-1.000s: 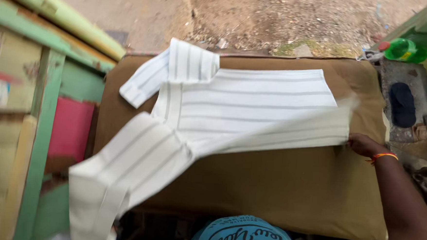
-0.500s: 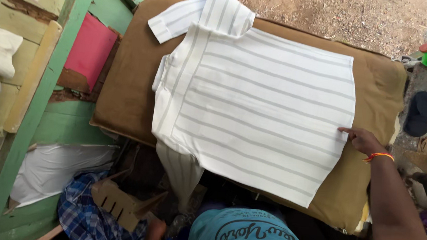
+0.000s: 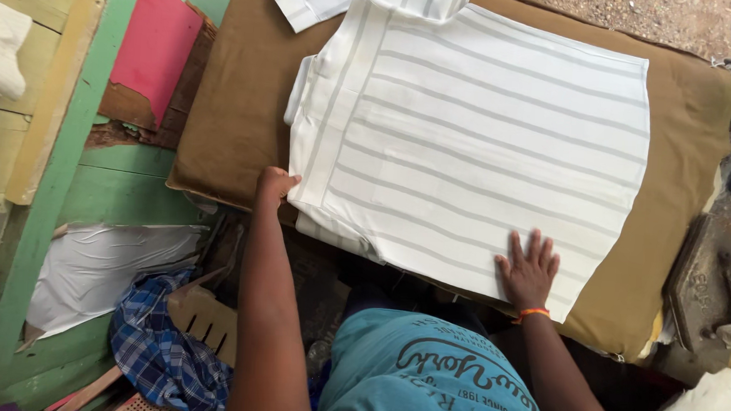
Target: The person irons a white striped shirt on a padded ironing board. They smooth the fabric with their hands, use a black sponge to rub the surface, and then press the shirt with a hot iron. The person flips the shirt over to iron the other side and finishes by placing the iron down.
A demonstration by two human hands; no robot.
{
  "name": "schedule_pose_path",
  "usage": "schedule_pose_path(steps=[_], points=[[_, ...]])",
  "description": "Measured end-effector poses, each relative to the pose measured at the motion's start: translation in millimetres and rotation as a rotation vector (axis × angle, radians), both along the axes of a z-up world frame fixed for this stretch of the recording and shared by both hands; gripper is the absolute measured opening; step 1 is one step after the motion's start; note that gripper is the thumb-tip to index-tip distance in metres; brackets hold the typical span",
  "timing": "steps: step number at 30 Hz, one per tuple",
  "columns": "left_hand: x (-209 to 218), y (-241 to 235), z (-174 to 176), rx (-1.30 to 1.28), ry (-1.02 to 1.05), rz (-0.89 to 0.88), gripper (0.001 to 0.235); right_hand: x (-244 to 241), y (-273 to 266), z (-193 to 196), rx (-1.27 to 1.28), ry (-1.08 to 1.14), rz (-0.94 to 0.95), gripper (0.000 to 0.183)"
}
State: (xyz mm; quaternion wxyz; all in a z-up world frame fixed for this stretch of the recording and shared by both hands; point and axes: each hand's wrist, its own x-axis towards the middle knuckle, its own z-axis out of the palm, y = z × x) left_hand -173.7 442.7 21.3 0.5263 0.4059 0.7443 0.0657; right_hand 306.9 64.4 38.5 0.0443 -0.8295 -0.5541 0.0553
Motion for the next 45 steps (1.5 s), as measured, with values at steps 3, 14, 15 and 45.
schedule_pose_path(steps=[3,14,15,45], points=[[7,-6,-5,0.130,0.287,-0.079,0.031,1,-16,1,-0.052,0.030,-0.081,0.071],[249,-154,16,0.839,0.374,-1.273,0.083,-37,52,-18,-0.020,0.112,0.077,0.074],[263,-172,13,0.830,0.377,-1.343,0.085,-32,53,-19,-0.051,0.062,0.143,0.073],[447,-380,-21,1.471,-0.333,-1.289,0.054,310,-98,157,-0.242,0.637,-0.289,0.035]])
